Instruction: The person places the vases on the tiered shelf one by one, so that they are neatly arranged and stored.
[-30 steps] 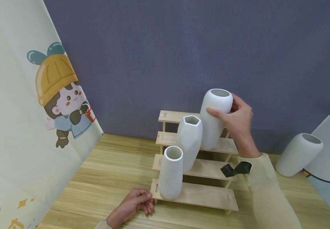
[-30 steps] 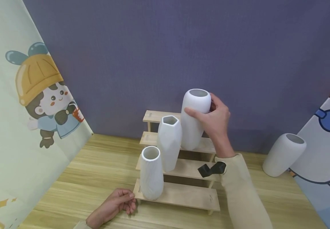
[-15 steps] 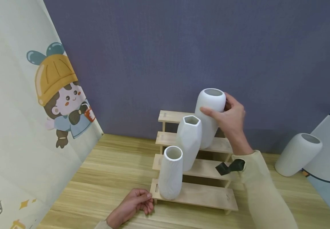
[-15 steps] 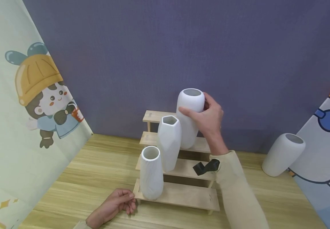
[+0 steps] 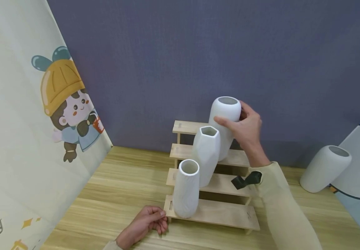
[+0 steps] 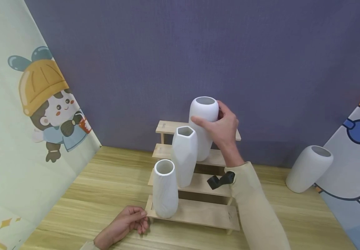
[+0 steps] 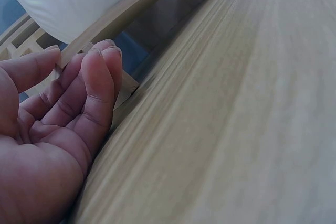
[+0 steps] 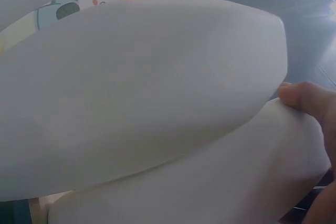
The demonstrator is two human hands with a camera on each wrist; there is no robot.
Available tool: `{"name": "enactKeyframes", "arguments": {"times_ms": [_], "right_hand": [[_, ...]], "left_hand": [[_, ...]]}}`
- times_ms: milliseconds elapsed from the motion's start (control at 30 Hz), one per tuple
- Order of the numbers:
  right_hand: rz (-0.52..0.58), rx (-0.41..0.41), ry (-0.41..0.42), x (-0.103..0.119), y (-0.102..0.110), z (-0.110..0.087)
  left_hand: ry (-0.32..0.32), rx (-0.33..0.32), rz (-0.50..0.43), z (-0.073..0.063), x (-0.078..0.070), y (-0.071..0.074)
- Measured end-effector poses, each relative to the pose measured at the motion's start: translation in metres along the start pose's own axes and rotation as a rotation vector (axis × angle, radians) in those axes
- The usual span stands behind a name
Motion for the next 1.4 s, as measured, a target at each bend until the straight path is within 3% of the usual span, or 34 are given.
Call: {"name": "enactKeyframes", "arguments": {"times_ms": [300,933,1400], "right_hand": [[-0.025,0.006,0.026,0.0007,-0.0037,-0.0002],[0.032,0.055,0.099,0.0004,-0.003,-0.0039],[0.01,0.155,0.057,-0.0057,-0.0062,-0.0082]], "left_hand": [[0.008,-0.008,0.004,-0.0001,0.0011,0.0011],[0.005,-0.006,0.006,-0.0008,-0.0001,0.0006],[-0.004,-0.006,0.008,-0.0009,0.0006,0.0014]]}}
Point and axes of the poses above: each hand's wrist, its own z-axis towards the middle knuckle, its own y-axis out of the back of the hand, x = y × z, the point moved 8 cm from there along z, towards the middle knuckle, and after that the axes turned 6 degrees about -z, right-handed, at the moved point
